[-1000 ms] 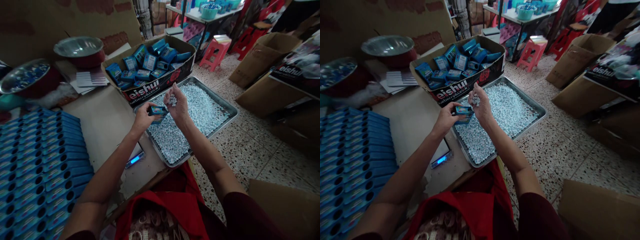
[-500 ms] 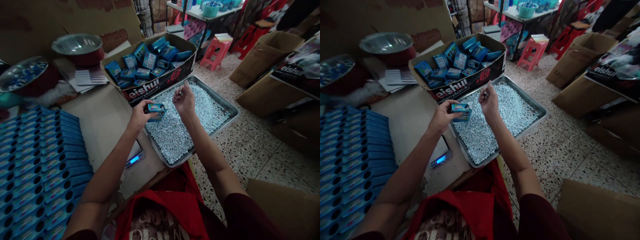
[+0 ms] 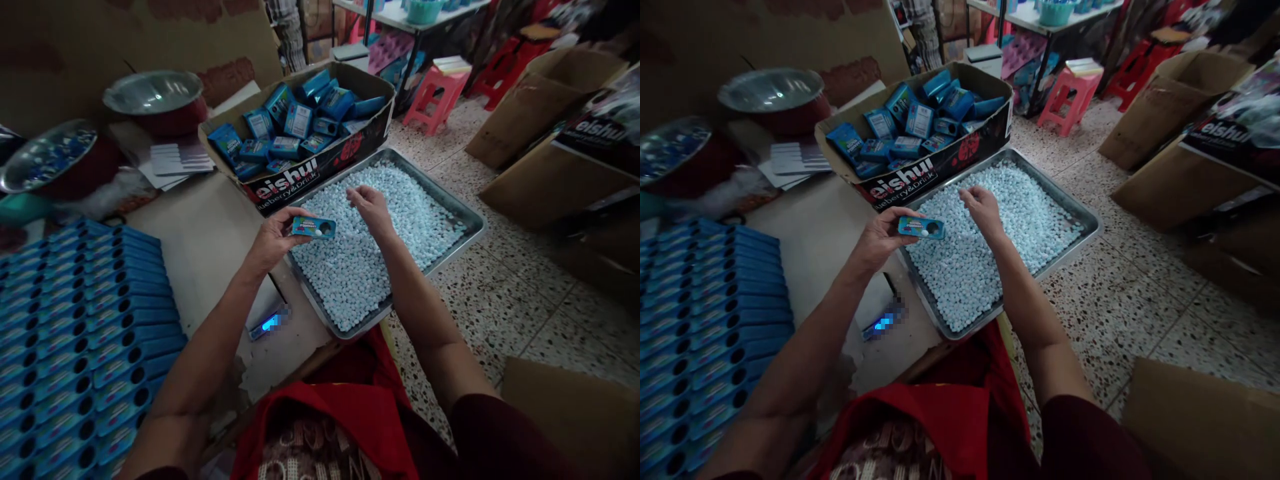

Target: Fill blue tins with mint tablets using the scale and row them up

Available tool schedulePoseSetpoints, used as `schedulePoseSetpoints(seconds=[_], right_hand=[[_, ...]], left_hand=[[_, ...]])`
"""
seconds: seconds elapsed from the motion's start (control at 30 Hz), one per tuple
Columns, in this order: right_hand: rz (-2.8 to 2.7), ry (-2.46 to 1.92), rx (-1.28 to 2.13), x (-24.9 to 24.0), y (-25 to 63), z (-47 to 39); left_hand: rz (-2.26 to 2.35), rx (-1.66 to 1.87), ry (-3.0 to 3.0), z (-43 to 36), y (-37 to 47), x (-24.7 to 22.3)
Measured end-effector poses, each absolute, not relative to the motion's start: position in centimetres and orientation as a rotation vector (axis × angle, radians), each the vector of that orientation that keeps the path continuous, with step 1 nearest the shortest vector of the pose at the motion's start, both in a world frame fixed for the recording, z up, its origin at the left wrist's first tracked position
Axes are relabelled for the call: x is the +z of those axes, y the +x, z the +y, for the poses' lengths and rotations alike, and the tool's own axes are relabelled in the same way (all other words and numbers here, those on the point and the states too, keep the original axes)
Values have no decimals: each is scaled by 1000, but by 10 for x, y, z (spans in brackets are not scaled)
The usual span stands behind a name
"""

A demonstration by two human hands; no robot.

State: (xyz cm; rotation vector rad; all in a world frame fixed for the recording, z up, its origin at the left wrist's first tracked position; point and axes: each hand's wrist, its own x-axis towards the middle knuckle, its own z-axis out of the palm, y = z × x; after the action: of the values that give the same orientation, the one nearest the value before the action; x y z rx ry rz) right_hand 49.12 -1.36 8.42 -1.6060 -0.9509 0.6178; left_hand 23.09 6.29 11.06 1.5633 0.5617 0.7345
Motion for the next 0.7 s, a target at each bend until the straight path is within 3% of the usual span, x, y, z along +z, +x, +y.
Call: schedulePoseSetpoints(seconds=[0.1, 0.4, 0.7], right_hand=[[-1033, -1665, 602, 88, 482, -16], [-447, -1142, 1223, 99, 490, -17], [-144, -988, 1351, 97, 492, -9]], left_hand=[[630, 749, 1605, 69, 212, 116], [810, 964, 1286, 52, 140, 97], [1105, 1220, 1235, 13, 98, 98]])
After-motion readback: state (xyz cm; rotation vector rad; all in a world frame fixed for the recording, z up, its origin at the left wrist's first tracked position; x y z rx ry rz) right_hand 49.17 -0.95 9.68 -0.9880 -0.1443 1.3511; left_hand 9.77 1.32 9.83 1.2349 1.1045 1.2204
